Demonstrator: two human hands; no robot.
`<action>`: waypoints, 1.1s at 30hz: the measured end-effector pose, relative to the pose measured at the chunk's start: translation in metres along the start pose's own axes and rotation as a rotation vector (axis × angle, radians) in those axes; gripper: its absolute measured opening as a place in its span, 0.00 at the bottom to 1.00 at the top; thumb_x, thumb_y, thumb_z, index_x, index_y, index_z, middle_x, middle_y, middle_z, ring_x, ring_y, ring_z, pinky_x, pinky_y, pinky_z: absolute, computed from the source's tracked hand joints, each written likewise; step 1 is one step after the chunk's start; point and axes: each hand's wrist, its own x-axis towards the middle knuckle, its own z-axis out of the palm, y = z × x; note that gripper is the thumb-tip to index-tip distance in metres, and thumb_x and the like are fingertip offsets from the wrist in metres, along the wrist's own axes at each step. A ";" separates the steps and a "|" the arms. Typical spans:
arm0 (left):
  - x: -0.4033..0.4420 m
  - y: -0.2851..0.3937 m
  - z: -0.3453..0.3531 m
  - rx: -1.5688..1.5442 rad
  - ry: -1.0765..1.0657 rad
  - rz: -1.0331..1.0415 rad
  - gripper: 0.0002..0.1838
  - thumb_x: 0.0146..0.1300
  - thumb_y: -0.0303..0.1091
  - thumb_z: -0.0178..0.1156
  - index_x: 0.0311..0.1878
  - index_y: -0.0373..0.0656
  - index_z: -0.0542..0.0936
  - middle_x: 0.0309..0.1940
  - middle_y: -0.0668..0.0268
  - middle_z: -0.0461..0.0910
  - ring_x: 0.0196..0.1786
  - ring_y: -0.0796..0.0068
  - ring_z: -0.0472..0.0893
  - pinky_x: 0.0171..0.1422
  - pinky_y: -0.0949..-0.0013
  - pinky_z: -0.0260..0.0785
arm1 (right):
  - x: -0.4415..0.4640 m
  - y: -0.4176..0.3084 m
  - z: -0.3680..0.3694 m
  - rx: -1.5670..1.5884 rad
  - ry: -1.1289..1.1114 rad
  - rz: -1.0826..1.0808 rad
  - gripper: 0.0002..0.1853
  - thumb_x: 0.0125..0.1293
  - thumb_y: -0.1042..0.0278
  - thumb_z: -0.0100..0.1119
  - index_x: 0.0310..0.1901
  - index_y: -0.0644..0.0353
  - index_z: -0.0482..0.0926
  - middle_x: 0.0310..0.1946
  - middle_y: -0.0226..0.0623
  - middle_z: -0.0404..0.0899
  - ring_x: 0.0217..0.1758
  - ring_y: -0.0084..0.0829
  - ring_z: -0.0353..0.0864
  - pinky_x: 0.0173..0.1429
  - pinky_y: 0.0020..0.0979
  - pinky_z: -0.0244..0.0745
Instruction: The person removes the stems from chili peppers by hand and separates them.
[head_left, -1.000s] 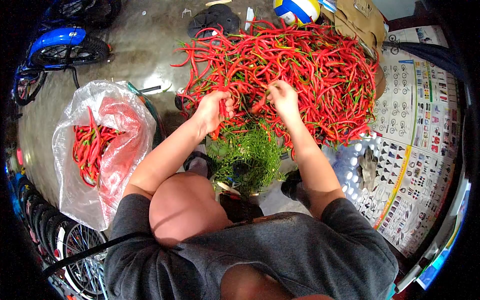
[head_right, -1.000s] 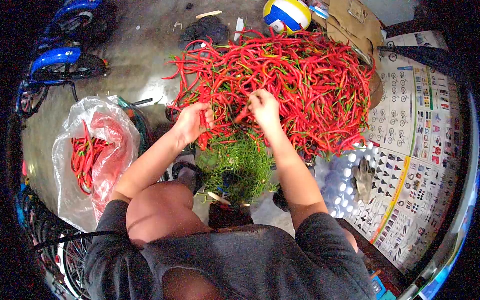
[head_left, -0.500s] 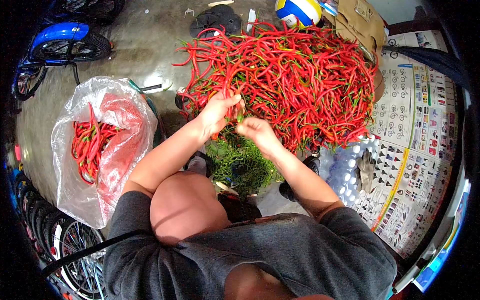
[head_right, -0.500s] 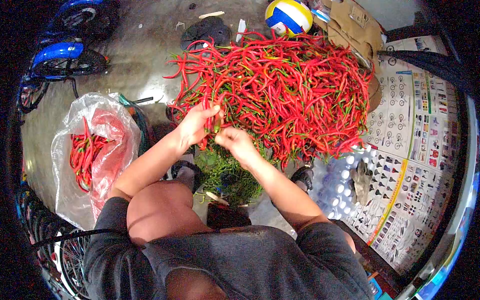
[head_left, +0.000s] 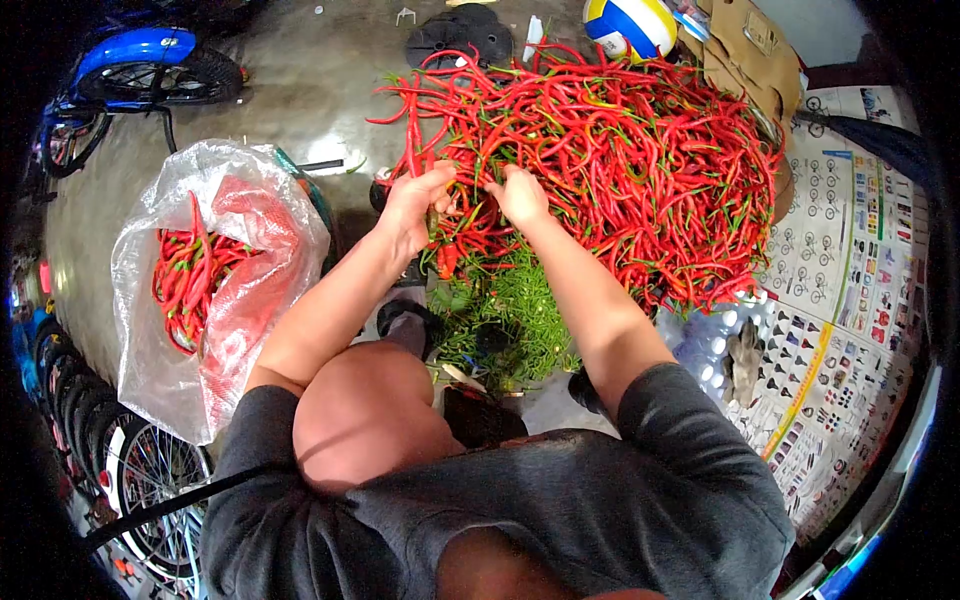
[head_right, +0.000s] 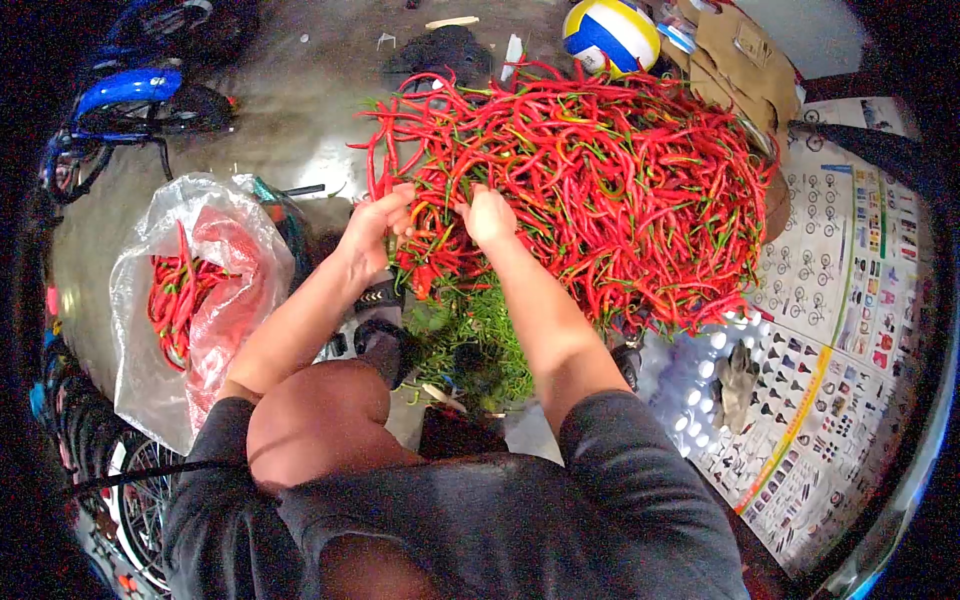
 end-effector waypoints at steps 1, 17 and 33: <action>0.001 -0.002 -0.001 0.022 -0.010 -0.006 0.14 0.59 0.34 0.57 0.47 0.39 0.73 0.13 0.77 0.62 0.16 0.83 0.62 0.29 0.75 0.62 | 0.002 -0.002 0.000 -0.020 -0.077 0.094 0.20 0.54 0.58 0.61 0.44 0.60 0.72 0.42 0.46 0.76 0.45 0.46 0.77 0.45 0.43 0.73; -0.005 -0.015 0.009 0.030 -0.229 -0.489 0.17 0.60 0.44 0.56 0.42 0.39 0.77 0.26 0.64 0.78 0.28 0.73 0.77 0.39 0.67 0.72 | -0.036 -0.006 -0.051 0.742 0.344 -0.079 0.07 0.51 0.71 0.63 0.30 0.65 0.80 0.26 0.41 0.77 0.33 0.32 0.77 0.40 0.30 0.70; -0.005 -0.032 0.022 -0.019 -0.224 -0.077 0.06 0.62 0.28 0.55 0.41 0.41 0.75 0.32 0.68 0.77 0.34 0.77 0.76 0.38 0.73 0.69 | -0.108 -0.047 -0.050 0.513 0.405 -0.318 0.05 0.44 0.73 0.65 0.25 0.61 0.80 0.27 0.34 0.77 0.39 0.33 0.72 0.46 0.33 0.66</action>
